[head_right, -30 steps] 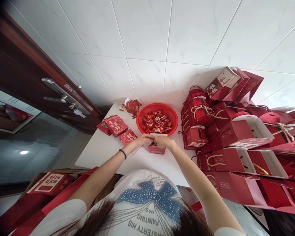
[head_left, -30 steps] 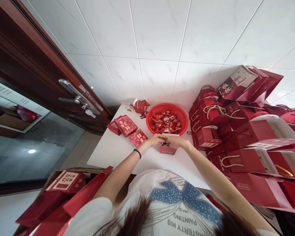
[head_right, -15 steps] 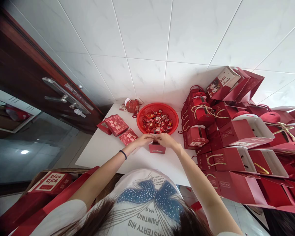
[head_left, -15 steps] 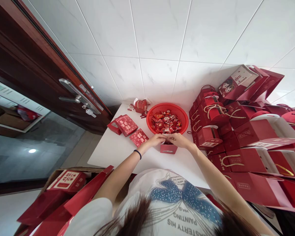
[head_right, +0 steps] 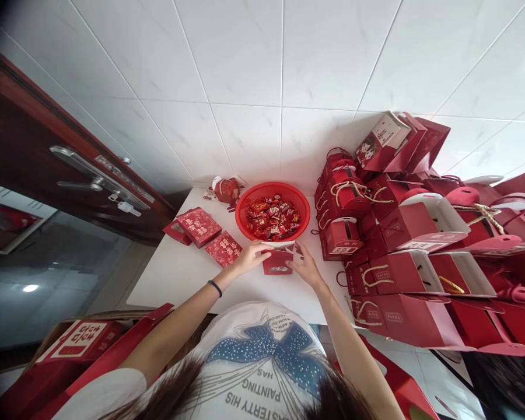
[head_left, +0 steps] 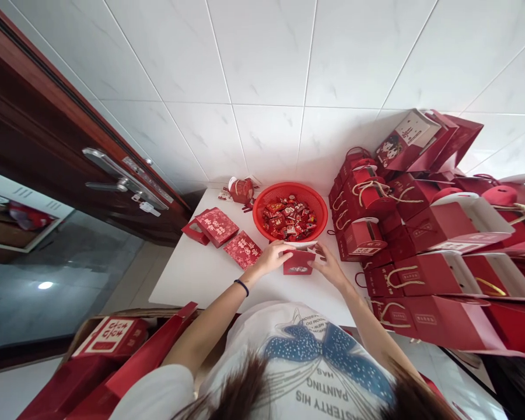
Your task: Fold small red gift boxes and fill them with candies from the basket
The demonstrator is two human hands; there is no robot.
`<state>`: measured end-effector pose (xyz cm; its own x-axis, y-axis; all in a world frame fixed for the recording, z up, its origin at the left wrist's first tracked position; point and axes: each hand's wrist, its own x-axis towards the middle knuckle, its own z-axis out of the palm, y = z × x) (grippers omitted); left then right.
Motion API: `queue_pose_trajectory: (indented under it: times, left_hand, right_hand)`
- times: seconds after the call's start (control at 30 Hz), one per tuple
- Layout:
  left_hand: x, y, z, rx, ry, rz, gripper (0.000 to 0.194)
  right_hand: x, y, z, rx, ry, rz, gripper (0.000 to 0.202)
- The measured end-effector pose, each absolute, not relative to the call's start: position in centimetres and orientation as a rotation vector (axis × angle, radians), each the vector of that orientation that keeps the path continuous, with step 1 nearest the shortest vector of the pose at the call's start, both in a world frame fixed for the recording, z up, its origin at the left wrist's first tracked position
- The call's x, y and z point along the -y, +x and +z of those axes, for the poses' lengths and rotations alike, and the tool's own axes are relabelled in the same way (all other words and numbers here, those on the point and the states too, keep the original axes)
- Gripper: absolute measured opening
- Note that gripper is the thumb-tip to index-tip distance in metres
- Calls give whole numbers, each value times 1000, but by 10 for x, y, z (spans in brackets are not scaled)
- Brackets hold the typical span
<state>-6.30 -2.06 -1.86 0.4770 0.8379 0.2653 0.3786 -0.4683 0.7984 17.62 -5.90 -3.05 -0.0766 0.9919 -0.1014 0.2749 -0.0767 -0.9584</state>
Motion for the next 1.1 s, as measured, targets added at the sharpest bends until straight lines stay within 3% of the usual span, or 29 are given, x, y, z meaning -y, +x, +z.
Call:
queue_pose_trajectory:
  times: [0.2, 0.33, 0.67, 0.9, 1.1]
  left_hand:
    - [22, -59, 9, -982, 1969, 969, 44]
    - [26, -56, 28, -1065, 1814, 924, 59]
    - [31, -56, 59, -1097, 1807, 886, 23]
    - [28, -50, 68, -970, 1945, 924, 18]
    - [33, -47, 81, -923, 1939, 923, 15]
  right_hand:
    - [61, 177, -3, 1381, -1332, 1353, 51]
    - [63, 177, 14, 1305, -1260, 1466, 45]
    - [70, 173, 53, 1214, -1155, 1556, 54]
    - [72, 172, 68, 1144, -1284, 1543, 64]
    - [73, 180, 77, 1154, -1270, 1533, 52]
